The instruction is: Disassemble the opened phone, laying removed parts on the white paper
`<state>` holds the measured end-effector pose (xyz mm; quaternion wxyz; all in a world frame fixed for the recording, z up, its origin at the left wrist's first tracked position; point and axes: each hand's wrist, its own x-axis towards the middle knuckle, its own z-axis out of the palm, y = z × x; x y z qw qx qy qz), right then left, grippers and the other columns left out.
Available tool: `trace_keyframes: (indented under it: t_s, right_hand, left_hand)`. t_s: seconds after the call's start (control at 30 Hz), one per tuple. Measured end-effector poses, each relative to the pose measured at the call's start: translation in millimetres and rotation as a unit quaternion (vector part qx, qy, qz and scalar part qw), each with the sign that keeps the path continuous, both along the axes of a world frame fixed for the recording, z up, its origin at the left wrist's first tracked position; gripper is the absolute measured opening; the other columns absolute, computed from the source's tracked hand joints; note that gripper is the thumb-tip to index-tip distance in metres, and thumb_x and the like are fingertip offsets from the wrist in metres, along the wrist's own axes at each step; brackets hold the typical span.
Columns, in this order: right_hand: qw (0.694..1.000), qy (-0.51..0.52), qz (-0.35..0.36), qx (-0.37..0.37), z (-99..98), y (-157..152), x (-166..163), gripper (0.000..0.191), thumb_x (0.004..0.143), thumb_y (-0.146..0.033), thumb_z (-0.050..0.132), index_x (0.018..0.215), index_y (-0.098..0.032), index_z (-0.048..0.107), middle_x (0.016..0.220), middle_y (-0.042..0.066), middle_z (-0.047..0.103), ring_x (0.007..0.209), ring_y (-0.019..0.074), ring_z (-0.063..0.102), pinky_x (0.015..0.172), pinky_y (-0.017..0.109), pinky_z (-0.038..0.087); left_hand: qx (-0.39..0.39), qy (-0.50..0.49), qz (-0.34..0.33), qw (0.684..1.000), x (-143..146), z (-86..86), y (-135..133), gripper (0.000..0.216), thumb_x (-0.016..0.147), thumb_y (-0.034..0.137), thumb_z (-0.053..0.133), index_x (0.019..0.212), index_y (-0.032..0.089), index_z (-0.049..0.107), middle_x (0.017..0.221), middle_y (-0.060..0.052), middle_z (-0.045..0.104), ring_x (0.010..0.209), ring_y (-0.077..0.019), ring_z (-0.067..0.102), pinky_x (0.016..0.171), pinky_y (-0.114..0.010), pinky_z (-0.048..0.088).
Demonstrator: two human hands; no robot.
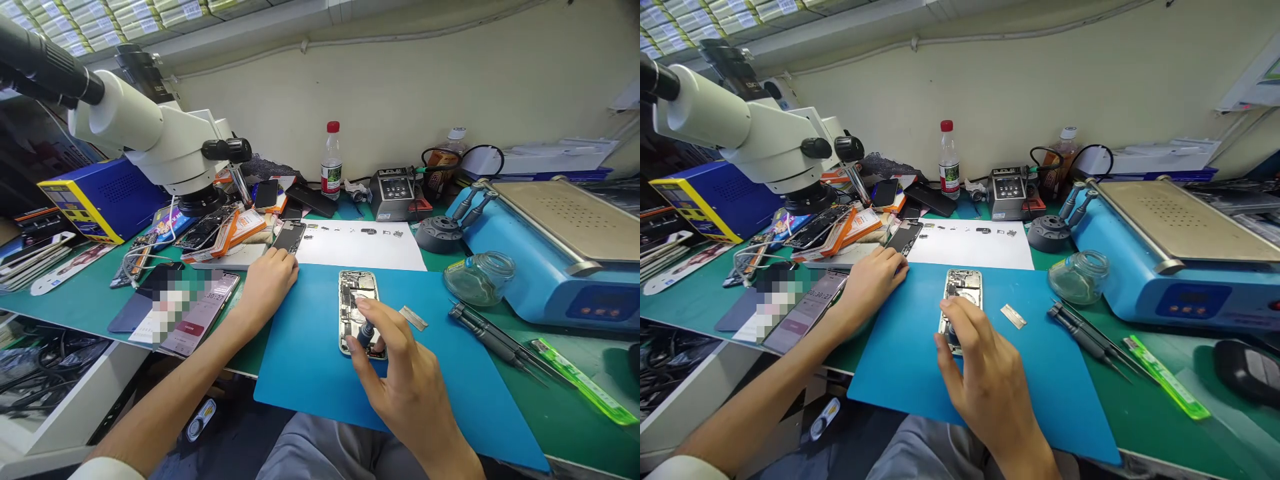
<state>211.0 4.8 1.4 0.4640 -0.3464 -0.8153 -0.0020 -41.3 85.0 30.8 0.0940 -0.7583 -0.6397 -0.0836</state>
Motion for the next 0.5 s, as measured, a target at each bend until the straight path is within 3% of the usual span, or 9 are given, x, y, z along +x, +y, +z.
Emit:
trace_keyframes:
  t_s: [0.1, 0.27, 0.5]
  right_hand:
    - [1.0, 0.001, 0.002, -0.002, -0.8, 0, 0, 0.054, 0.108, -0.015, 0.066, 0.159, -0.018, 0.046, 0.137, 0.017, 0.074, 0.127, 0.0255, 0.076, 0.073, 0.03, 0.069]
    - [1.0, 0.009, 0.0, -0.006, -1.2, 1, 0, 0.054, 0.108, -0.015, 0.065, 0.159, -0.02, 0.046, 0.137, 0.017, 0.075, 0.124, 0.0262, 0.077, 0.072, 0.031, 0.069]
    - [1.0, 0.015, -0.002, -0.016, -0.9, 0, 0, 0.053, 0.109, -0.015, 0.064, 0.158, -0.02, 0.046, 0.136, 0.016, 0.075, 0.122, 0.0258, 0.078, 0.072, 0.032, 0.069]
  left_hand:
    - [-0.003, 0.012, 0.012, 1.0, 3, 3.4, 17, 0.015, 0.111, 0.028, 0.065, 0.109, 0.016, 0.075, 0.114, -0.009, 0.076, 0.11, -0.025, 0.072, 0.097, -0.042, 0.059]
    - [-0.014, 0.025, 0.011, 1.0, 13, 9.4, 52, 0.03, 0.108, 0.038, 0.073, 0.131, 0.018, 0.072, 0.136, -0.011, 0.073, 0.118, -0.0261, 0.073, 0.101, -0.049, 0.064]
    - [-0.02, 0.049, 0.002, 0.999, 25, 15.8, 76, 0.034, 0.109, 0.039, 0.072, 0.136, 0.019, 0.071, 0.14, -0.012, 0.071, 0.12, -0.0269, 0.073, 0.102, -0.049, 0.064]
